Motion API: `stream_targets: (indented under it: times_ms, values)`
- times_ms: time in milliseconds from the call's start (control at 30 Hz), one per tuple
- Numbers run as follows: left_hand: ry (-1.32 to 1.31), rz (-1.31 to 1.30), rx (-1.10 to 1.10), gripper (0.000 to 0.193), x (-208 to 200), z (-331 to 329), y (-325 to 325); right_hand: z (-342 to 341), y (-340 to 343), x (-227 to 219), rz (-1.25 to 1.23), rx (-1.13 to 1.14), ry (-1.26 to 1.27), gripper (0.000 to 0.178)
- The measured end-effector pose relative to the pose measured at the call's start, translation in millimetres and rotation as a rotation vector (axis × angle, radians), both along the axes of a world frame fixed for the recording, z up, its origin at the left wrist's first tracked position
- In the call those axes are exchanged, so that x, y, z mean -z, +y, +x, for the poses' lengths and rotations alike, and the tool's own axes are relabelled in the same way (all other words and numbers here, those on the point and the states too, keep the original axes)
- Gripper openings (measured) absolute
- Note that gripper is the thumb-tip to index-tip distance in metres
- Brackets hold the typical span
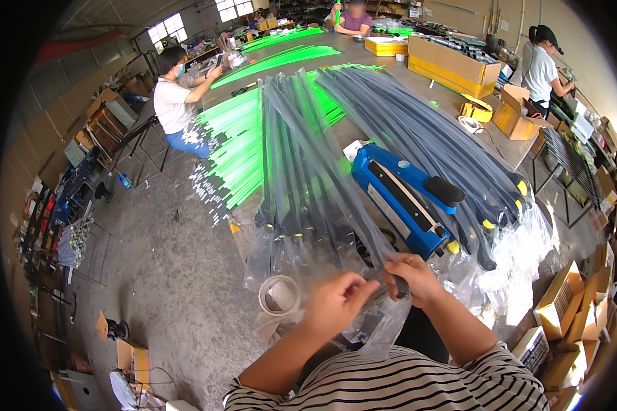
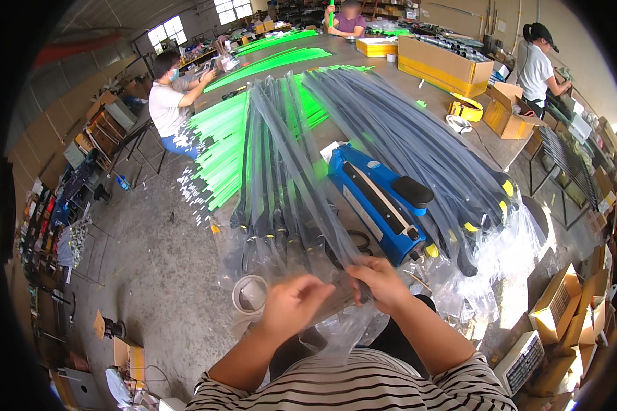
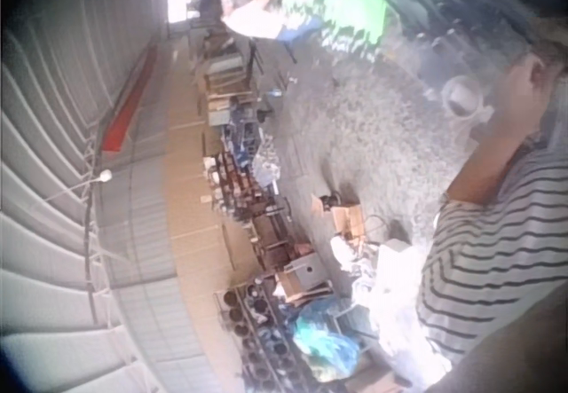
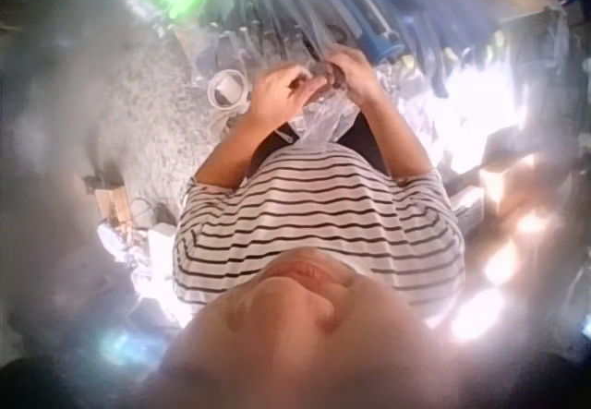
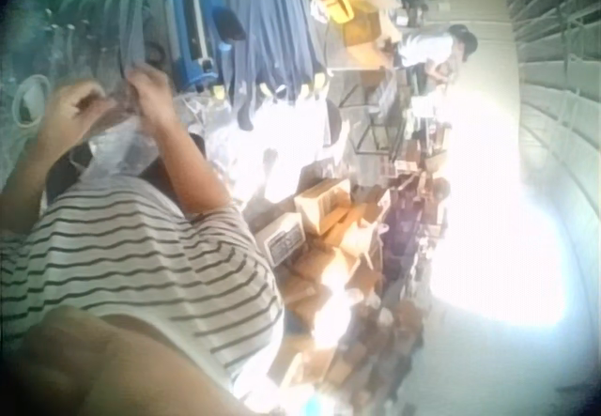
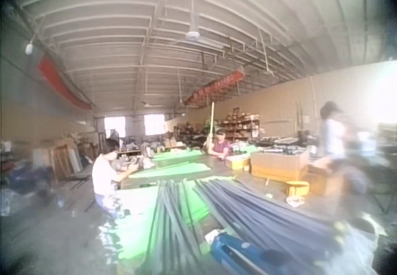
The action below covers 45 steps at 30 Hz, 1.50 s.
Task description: The person wraps long gray poles with yellow tips in clear plastic bags. They use a blue heat-sealing machine to seal the bags and then place the wrapped poles on a pile on the table.
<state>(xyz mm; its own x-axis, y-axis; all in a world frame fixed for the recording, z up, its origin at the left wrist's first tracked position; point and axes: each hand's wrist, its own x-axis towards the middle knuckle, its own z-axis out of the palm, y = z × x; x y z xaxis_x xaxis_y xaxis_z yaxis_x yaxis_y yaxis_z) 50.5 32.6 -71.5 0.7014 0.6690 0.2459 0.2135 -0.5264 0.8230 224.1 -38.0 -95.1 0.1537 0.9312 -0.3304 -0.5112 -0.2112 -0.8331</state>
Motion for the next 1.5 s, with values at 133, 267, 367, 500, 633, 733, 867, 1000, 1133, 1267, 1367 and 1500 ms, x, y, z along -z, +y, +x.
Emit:
stream_targets:
  times_ms: [133,267,367,500,633,733,867,1000,1133,1267,1367,1500]
  values:
    - [-0.466,-0.459,-0.194,0.03,20,-3,40,22,-41,14,0.048,-0.105,-0.151,0.023]
    - [-0.842,-0.681,-0.33,0.041,9,-3,90,39,-75,35,0.146,-0.224,-0.018,0.03]
    - [-0.966,-0.807,-0.325,0.025,-9,-3,114,41,-85,46,0.187,-0.287,0.045,0.033]
    - [-0.993,-0.782,-0.308,0.017,-8,-16,113,48,-89,54,0.252,-0.377,0.061,0.031]
    - [-1.026,-0.882,-0.244,0.013,0,-14,95,57,-96,69,0.217,-0.325,0.472,0.026]
    - [-1.023,-0.855,-0.129,0.013,13,-7,79,55,-92,73,0.202,-0.345,0.694,0.039]
    - [-0.954,-0.934,-0.105,0.013,20,8,58,57,-87,76,0.188,-0.378,0.609,0.03]
    - [-0.89,-0.928,-0.101,0.013,28,5,47,60,-78,61,0.156,-0.402,0.427,0.028]
    - [-0.828,-0.939,-0.049,0.013,21,5,33,60,-77,48,0.17,-0.371,0.419,0.031]
    - [-0.793,-0.965,-0.026,0.012,25,11,21,57,-73,40,0.174,-0.371,0.419,0.032]
    - [-0.765,-0.965,0.026,0.013,33,17,13,51,-69,42,0.177,-0.359,0.456,0.029]
    - [-0.716,-0.992,0.068,0.014,35,20,2,45,-61,40,0.195,-0.373,0.443,0.028]
